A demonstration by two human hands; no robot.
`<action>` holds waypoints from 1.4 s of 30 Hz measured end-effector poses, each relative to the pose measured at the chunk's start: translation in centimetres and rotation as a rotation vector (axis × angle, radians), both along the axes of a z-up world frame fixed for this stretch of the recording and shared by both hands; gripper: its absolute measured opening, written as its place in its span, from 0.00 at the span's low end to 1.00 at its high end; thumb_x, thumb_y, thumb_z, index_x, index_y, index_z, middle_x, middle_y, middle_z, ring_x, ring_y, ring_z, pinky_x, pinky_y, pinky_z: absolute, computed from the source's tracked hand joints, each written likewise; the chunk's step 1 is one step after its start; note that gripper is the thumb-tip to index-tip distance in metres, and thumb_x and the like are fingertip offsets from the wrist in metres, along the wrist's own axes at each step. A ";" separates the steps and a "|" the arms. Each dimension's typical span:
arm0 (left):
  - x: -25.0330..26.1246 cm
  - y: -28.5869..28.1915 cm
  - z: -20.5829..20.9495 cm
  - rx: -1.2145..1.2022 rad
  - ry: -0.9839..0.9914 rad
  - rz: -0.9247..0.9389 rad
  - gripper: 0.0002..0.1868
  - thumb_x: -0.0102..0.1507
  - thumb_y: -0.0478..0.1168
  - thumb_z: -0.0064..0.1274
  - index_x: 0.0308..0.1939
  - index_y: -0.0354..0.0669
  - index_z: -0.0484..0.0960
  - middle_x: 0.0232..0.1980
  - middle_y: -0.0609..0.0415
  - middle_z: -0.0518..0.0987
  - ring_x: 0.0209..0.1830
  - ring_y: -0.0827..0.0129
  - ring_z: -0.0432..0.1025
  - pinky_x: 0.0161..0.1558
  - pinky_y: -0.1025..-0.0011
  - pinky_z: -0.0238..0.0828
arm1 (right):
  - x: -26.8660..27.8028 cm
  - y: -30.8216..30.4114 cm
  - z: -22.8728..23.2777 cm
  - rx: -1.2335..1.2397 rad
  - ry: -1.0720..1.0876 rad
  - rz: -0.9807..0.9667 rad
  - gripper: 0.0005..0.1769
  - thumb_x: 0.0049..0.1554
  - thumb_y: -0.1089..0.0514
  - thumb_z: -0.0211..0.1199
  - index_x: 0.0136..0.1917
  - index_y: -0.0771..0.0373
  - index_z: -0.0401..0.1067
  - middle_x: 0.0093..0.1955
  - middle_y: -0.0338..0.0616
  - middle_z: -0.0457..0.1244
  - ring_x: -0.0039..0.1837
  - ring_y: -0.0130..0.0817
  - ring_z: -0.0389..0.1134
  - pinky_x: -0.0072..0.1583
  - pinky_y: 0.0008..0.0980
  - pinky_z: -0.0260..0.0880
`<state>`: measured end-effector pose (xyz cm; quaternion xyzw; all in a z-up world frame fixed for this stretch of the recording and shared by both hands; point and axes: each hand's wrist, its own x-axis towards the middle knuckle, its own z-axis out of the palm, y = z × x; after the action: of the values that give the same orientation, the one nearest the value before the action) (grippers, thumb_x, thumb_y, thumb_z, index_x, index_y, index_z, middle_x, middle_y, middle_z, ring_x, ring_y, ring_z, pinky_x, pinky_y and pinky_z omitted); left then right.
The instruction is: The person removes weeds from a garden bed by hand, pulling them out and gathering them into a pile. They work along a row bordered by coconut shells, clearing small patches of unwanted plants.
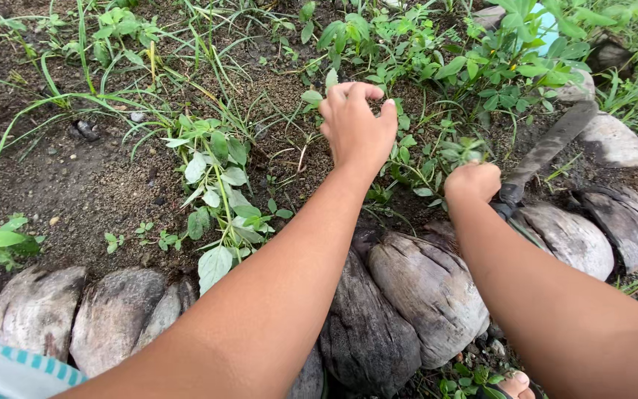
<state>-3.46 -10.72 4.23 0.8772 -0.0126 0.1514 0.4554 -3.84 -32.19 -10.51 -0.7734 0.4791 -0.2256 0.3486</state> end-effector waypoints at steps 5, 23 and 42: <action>-0.3 0.1 -0.5 0.002 0.082 -0.018 0.13 0.59 0.46 0.59 0.47 0.52 0.80 0.60 0.55 0.68 0.67 0.59 0.58 0.67 0.53 0.55 | -0.8 1.0 -0.4 -0.113 -0.143 0.079 0.15 0.66 0.55 0.57 0.46 0.68 0.78 0.45 0.59 0.70 0.48 0.56 0.72 0.50 0.51 0.69; -1.0 -1.0 -3.7 0.081 0.189 -0.105 0.15 0.56 0.45 0.59 0.47 0.53 0.82 0.59 0.52 0.71 0.66 0.55 0.62 0.63 0.51 0.59 | 6.2 3.5 2.0 0.069 0.225 0.447 0.19 0.60 0.51 0.63 0.55 0.69 0.75 0.56 0.59 0.69 0.55 0.50 0.72 0.57 0.45 0.71; 5.7 8.5 -3.8 -0.083 0.644 0.075 0.19 0.63 0.45 0.50 0.53 0.41 0.85 0.50 0.42 0.85 0.50 0.47 0.79 0.52 0.49 0.74 | 3.5 8.4 8.7 0.582 -0.326 0.540 0.28 0.57 0.35 0.63 0.42 0.64 0.79 0.36 0.41 0.71 0.35 0.28 0.72 0.41 0.35 0.72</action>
<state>2.22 -2.19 0.43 0.8606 0.1707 -0.1166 0.4654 -0.32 -23.78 -1.76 -0.6947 0.2416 -0.1008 0.6700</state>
